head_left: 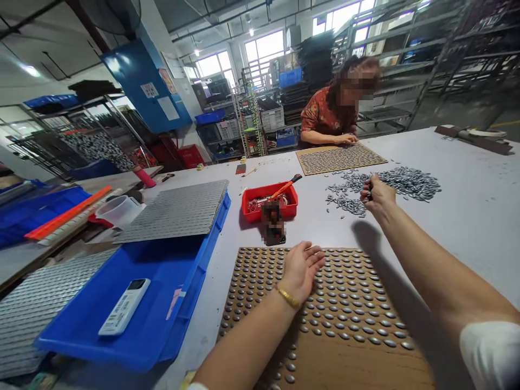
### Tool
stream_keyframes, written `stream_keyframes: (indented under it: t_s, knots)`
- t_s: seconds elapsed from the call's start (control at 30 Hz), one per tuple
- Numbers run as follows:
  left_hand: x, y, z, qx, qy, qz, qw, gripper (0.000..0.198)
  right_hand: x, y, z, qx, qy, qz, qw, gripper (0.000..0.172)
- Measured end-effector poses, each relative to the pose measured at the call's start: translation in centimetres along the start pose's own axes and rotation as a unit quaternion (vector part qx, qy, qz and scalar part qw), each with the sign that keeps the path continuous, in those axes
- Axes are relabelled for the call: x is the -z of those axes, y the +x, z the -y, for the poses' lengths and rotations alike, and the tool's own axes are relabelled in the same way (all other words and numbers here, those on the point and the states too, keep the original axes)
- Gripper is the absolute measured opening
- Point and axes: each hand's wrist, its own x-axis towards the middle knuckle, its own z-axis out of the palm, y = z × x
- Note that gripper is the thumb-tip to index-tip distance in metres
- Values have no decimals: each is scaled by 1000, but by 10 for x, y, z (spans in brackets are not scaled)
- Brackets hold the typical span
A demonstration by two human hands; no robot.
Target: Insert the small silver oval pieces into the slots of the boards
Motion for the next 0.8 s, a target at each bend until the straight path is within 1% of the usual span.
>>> stream_keyframes:
  t_s: [0.07,0.13,0.2,0.27,0.33,0.4,0.47,0.57,0.63,0.73,0.8]
  knots:
    - [-23,10,11,36,-24,6,999,26,-4,-38,8,-2,25,24,999,46]
    - [-43,14,21,67,-49,14,996,36,-6,-85,13,10,39,60,997,44]
    - [-59,10,30,88,-84,34,992,43,-3,-134,13,29,33,94,995,41]
    - [-67,1,38,99,-121,57,986,45,3,-178,10,112,-67,135,982,37]
    - [-67,-12,43,104,-155,76,980,44,10,-212,6,201,-174,179,947,32]
    - [-59,-26,47,107,-181,89,974,39,14,-237,4,265,-230,185,918,27]
    - [-46,-39,47,105,-199,101,969,31,13,-255,5,311,-245,185,900,23]
    - [-23,-55,45,81,-219,115,966,19,3,-278,9,365,-237,193,879,17]
    - [-7,-63,43,57,-222,112,967,16,-6,-292,12,393,-235,206,865,14]
    - [20,-75,43,27,-203,72,976,25,-21,-314,10,405,-248,258,841,14]
    - [38,-83,45,20,-171,21,985,36,-32,-328,6,402,-261,284,830,14]
